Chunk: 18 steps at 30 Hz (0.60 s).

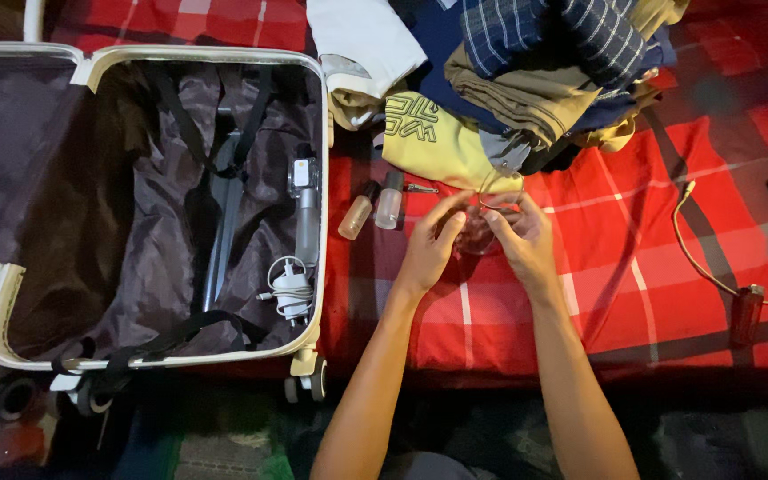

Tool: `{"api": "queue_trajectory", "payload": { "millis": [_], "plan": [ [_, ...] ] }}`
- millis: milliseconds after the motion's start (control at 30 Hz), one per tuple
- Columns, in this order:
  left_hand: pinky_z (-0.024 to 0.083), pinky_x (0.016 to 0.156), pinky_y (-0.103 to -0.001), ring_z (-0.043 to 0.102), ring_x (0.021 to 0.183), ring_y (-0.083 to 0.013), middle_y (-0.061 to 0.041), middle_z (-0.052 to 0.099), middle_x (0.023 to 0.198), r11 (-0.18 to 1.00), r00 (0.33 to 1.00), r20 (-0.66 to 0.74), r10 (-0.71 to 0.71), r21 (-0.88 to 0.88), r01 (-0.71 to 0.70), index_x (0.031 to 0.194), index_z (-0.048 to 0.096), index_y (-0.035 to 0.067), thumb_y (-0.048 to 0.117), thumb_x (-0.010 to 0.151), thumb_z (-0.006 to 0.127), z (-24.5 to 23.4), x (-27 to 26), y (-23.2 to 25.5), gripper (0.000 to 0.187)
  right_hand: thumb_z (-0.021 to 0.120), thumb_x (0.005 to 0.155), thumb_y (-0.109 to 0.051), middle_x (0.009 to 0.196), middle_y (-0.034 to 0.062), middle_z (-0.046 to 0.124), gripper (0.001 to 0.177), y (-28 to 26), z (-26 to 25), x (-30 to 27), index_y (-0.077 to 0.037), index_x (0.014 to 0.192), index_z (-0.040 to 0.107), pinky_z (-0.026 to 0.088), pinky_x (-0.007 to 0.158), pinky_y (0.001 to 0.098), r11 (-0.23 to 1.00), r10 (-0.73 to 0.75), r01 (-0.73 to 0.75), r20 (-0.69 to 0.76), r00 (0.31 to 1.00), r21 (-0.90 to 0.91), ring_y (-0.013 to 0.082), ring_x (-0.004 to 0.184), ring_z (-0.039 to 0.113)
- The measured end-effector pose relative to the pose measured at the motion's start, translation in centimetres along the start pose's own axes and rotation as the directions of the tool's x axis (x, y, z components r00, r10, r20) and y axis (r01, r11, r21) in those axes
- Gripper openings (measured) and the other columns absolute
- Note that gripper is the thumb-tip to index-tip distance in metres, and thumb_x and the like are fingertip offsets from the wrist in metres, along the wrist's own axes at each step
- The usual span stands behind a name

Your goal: The person winds a charging cable and places it into a suitcase before packing various small toiletry bottles and a pair of eyeglasses.

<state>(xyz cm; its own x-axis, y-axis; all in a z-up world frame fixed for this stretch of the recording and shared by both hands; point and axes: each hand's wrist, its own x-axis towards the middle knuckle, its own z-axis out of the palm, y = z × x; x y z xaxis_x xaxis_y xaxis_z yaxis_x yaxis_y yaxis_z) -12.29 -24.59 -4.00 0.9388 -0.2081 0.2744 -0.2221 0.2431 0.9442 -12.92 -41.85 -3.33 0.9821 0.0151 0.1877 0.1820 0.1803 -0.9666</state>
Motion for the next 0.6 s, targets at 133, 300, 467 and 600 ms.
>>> {"api": "queue_trajectory", "payload": {
  "millis": [133, 300, 467, 600],
  "plan": [
    [0.055, 0.087, -0.026, 0.069, 0.102, -0.0126, -0.008, 0.069, 0.118, 0.985, 0.994, 0.003, -0.112, -0.133, 0.112, 0.137, 0.059, 0.000, 0.011, 0.101, 0.061, -0.1, -0.2, -0.1, 0.037, 0.061, 0.101, -0.005, 0.105, 0.0113, 0.074, 0.018, 0.4, -0.3, 0.3, 0.000, 0.118, 0.056, 0.060, 0.087, 0.0290, 0.995, -0.010, 0.007, 0.037, 0.999, 0.099, 0.0165, 0.094, 0.072],
    [0.056, 0.088, -0.026, 0.066, 0.103, -0.0118, -0.009, 0.068, 0.124, 0.985, 0.997, -0.065, -0.034, -0.174, 0.022, 0.137, 0.061, -0.002, 0.011, 0.099, 0.068, -0.7, 0.2, -0.2, 0.040, 0.065, 0.103, -0.001, 0.123, 0.0115, 0.063, 0.019, 1.1, -0.6, 0.4, 0.003, 0.120, 0.057, 0.059, 0.098, 0.0343, 0.975, -0.112, 0.102, 0.037, 0.993, 0.198, 0.0168, 0.111, 0.068],
    [0.057, 0.093, -0.028, 0.068, 0.104, -0.0149, -0.011, 0.069, 0.119, 0.945, 0.958, -0.274, -0.083, -0.326, -0.012, 0.133, 0.061, -0.004, 0.011, 0.100, 0.069, -1.2, 0.4, -0.6, 0.037, 0.059, 0.104, -0.011, 0.117, 0.0134, 0.068, 0.020, 0.9, -1.0, 0.3, 0.002, 0.118, 0.061, 0.060, 0.087, 0.0365, 0.988, -0.022, 0.014, 0.048, 0.999, 0.155, 0.0196, 0.096, 0.069],
    [0.054, 0.092, -0.029, 0.067, 0.108, -0.0161, -0.013, 0.069, 0.120, 0.858, 0.915, -0.373, -0.153, -0.510, -0.064, 0.130, 0.061, -0.005, 0.006, 0.100, 0.067, -1.4, 0.6, -1.1, 0.033, 0.051, 0.111, -0.022, 0.107, 0.0153, 0.069, 0.028, 1.4, -1.2, 0.2, 0.003, 0.115, 0.063, 0.060, 0.083, 0.0391, 0.988, 0.004, -0.009, 0.036, 0.999, 0.155, 0.0215, 0.090, 0.068]
  ]
}}
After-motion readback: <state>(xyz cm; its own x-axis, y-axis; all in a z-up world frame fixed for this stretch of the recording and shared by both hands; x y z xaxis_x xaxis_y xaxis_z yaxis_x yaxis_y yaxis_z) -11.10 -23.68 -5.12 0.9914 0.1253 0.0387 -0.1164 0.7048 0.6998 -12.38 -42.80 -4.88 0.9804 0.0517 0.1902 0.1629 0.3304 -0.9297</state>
